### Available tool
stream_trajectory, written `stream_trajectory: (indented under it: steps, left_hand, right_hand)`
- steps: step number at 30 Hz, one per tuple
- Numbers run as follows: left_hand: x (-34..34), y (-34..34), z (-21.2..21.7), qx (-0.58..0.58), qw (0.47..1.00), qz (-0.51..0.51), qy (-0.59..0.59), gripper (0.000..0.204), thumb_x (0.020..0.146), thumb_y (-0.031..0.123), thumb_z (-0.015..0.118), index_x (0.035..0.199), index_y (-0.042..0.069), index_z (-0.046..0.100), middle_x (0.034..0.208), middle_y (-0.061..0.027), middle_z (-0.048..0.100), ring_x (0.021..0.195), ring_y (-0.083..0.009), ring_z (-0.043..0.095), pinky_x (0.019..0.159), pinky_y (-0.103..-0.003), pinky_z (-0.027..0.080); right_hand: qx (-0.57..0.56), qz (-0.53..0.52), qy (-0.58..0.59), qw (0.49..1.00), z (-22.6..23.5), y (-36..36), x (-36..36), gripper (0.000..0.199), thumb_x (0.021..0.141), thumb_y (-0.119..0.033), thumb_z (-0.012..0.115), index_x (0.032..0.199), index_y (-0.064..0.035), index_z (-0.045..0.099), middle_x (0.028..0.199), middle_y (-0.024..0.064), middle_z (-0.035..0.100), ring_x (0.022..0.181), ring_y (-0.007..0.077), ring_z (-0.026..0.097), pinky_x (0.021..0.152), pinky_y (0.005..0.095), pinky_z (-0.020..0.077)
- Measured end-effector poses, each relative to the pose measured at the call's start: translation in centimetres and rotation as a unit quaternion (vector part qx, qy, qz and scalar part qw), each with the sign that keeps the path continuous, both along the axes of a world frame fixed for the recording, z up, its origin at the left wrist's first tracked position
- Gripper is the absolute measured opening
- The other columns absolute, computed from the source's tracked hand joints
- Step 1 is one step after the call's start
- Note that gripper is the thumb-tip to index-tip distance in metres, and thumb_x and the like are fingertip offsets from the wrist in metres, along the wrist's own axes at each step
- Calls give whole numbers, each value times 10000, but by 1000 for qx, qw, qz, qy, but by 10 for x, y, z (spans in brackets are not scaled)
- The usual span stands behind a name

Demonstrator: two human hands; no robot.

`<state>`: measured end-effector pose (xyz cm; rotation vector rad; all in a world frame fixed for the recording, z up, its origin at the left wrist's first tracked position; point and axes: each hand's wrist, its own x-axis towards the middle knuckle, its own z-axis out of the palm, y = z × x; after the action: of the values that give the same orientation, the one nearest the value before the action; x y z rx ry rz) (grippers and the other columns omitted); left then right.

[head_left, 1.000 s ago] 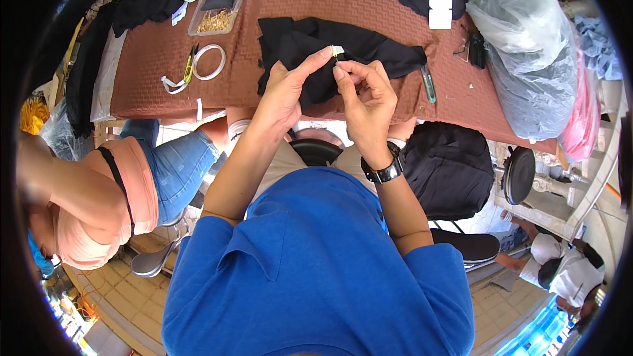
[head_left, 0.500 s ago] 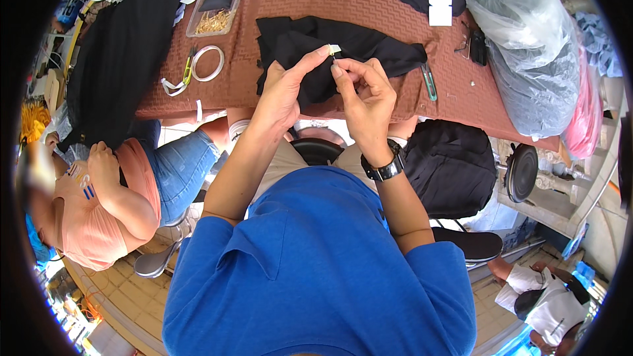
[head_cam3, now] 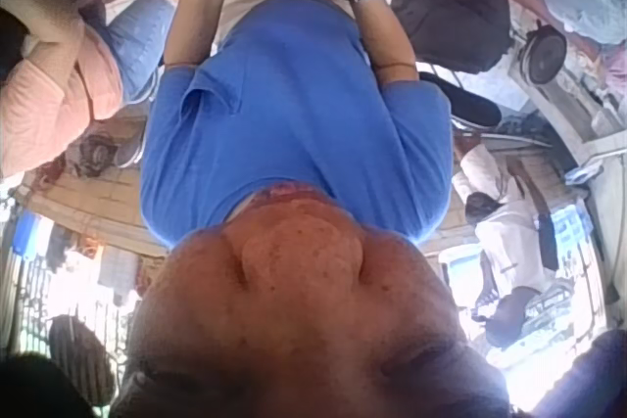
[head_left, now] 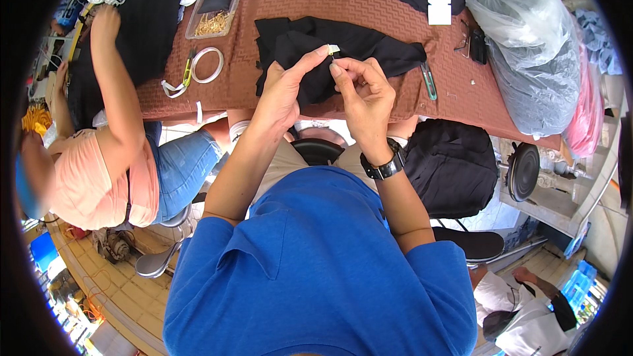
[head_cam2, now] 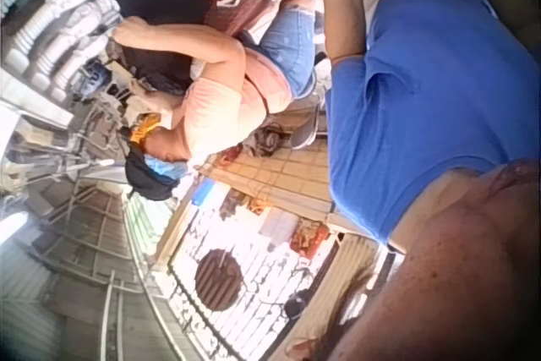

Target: The person places a paper template and a small white label onto a black garment, then hand-sews the label onto the fabric using a needle and thread, and finally trims the thread with shears.

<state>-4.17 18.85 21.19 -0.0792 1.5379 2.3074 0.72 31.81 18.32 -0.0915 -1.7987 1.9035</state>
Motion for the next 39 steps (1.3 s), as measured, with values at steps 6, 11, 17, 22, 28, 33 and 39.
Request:
stream_trajectory:
  steps: [6, 11, 17, 22, 28, 33, 39]
  left_hand:
    - [1, 3, 2, 21, 1000, 14, -13, 210, 901, 163, 762, 1060, 28, 732, 1038, -33, 725, 1022, -99, 637, 960, -298, 453]
    - [1, 3, 3, 29, 999, 17, -15, 212, 897, 154, 765, 1054, 13, 748, 1016, -38, 741, 1008, -91, 643, 965, -300, 447]
    - [0, 1, 0, 21, 1000, -7, -15, 210, 914, 177, 749, 1079, 62, 690, 1080, -32, 691, 1042, -117, 628, 929, -291, 480]
    - [0, 0, -2, 8, 1000, -7, -3, 191, 918, 166, 742, 1072, 69, 684, 1075, -28, 685, 1036, -118, 627, 931, -292, 482]
    - [-2, -2, -6, 43, 999, 5, 7, 222, 884, 136, 770, 1075, 31, 727, 1054, -37, 732, 1005, -97, 647, 930, -291, 468]
    - [2, 0, -3, 21, 1000, 14, 16, 213, 871, 112, 778, 1059, 37, 713, 1031, -34, 724, 996, -100, 651, 914, -288, 482]
    - [1, 0, -3, 7, 998, 14, 62, 213, 863, 83, 783, 1056, 28, 710, 1026, -32, 720, 953, -104, 661, 867, -267, 509]
  right_hand:
    - [1, 7, -5, 1000, 1, 1, 0, 111, 883, 13, 743, 994, 6, 750, 806, 0, 540, 697, 56, 526, 599, 213, 421]
    - [-4, 14, -7, 1000, 2, 1, 0, 109, 889, 13, 739, 998, 18, 745, 816, 3, 544, 707, 55, 533, 610, 211, 431]
    - [-41, 26, -15, 999, 5, 0, 0, 93, 893, 18, 739, 985, 34, 740, 820, 2, 548, 711, 54, 549, 623, 208, 453]
    - [-60, 40, -40, 997, 5, 2, -1, 86, 895, 16, 745, 979, 31, 742, 864, 16, 593, 725, 57, 571, 637, 214, 467]
    - [-98, 71, -30, 992, 0, 3, 0, 143, 905, 9, 737, 1044, 32, 714, 943, 23, 656, 819, 74, 610, 738, 223, 501]
    - [-92, 64, 11, 994, 7, 4, -6, 208, 923, 1, 717, 1121, 8, 655, 956, 29, 646, 842, 90, 617, 772, 235, 507]
    - [271, 66, 18, 960, 44, 26, -18, 103, 902, -72, 717, 977, -2, 703, 977, 89, 504, 943, 215, 542, 783, 331, 474]
